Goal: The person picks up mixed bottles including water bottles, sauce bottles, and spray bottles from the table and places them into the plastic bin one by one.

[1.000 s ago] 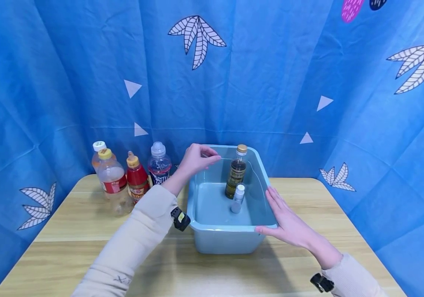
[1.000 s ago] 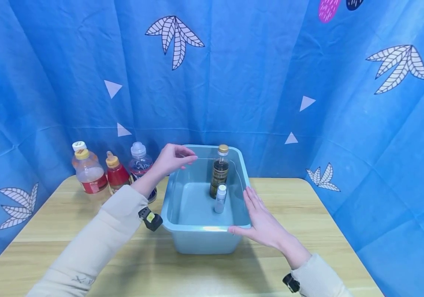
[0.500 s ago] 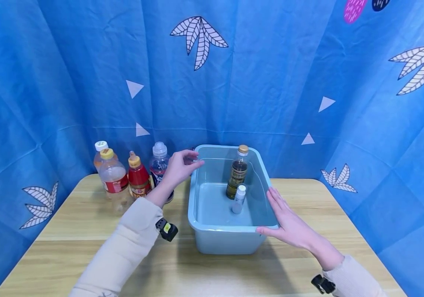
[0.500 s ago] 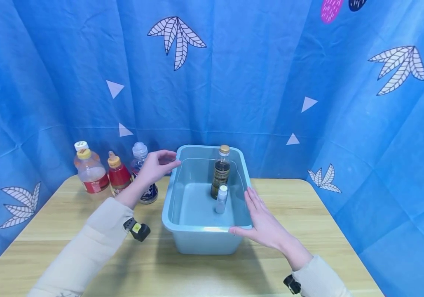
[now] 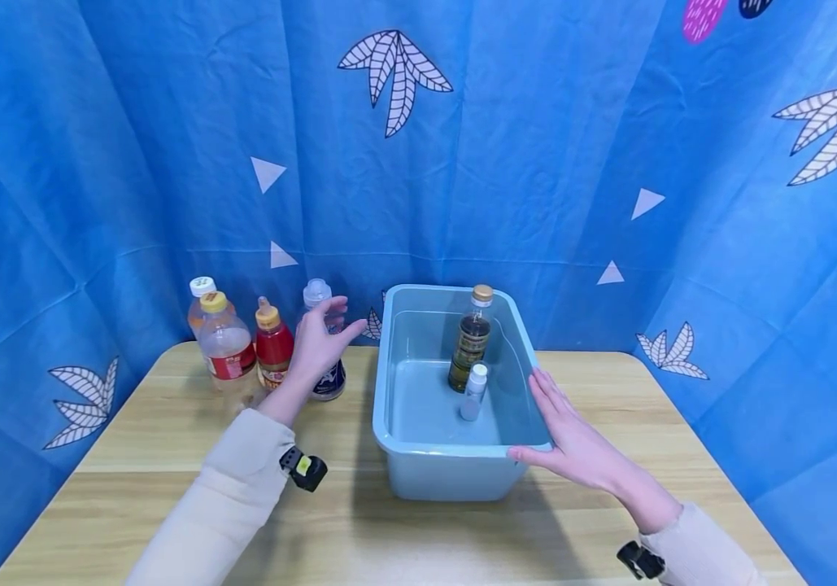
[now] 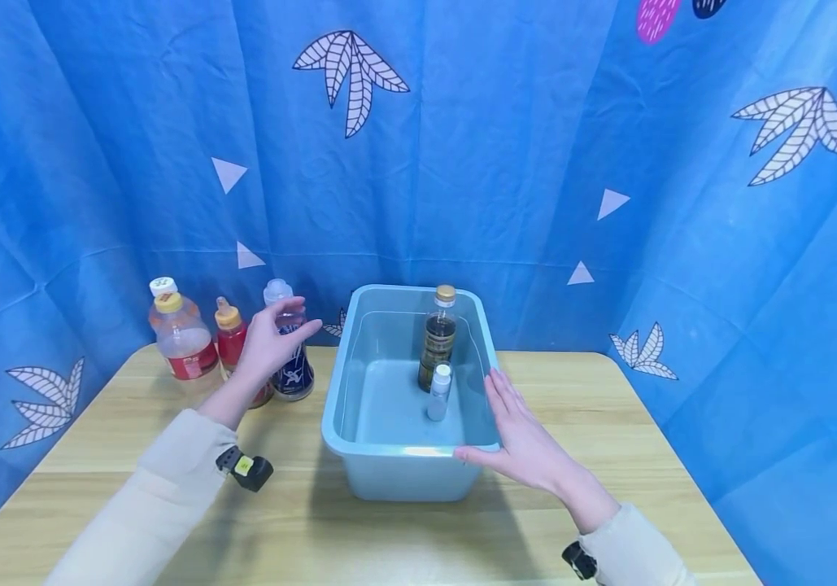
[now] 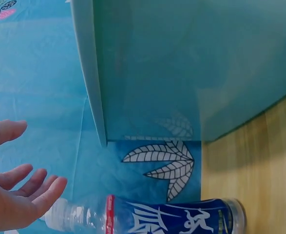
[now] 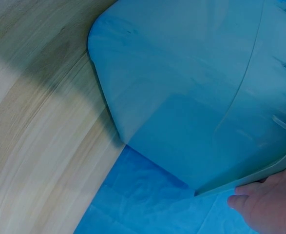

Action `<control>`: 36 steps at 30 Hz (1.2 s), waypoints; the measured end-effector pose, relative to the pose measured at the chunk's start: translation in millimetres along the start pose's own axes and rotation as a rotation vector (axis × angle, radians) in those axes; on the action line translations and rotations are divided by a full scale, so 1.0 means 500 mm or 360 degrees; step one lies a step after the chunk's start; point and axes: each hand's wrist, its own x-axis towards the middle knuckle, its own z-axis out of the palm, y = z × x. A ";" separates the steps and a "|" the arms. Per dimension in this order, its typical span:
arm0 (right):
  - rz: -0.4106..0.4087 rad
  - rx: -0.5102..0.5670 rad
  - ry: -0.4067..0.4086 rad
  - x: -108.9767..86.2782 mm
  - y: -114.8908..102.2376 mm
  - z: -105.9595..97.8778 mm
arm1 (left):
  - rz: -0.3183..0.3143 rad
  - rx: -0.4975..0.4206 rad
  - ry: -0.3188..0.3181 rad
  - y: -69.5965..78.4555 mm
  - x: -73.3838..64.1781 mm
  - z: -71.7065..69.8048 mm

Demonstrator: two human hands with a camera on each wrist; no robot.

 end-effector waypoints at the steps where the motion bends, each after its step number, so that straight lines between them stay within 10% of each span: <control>1: -0.0008 -0.0004 0.0003 0.000 0.001 0.000 | 0.0001 0.0003 0.0019 -0.003 -0.001 -0.002; 19: -0.0019 -0.0012 0.0003 0.001 0.000 -0.003 | -0.0047 -0.0036 0.0445 -0.052 -0.001 -0.015; 36: -0.0014 -0.0004 -0.0003 0.000 0.002 -0.003 | -0.0165 0.0008 0.0502 -0.086 0.046 -0.010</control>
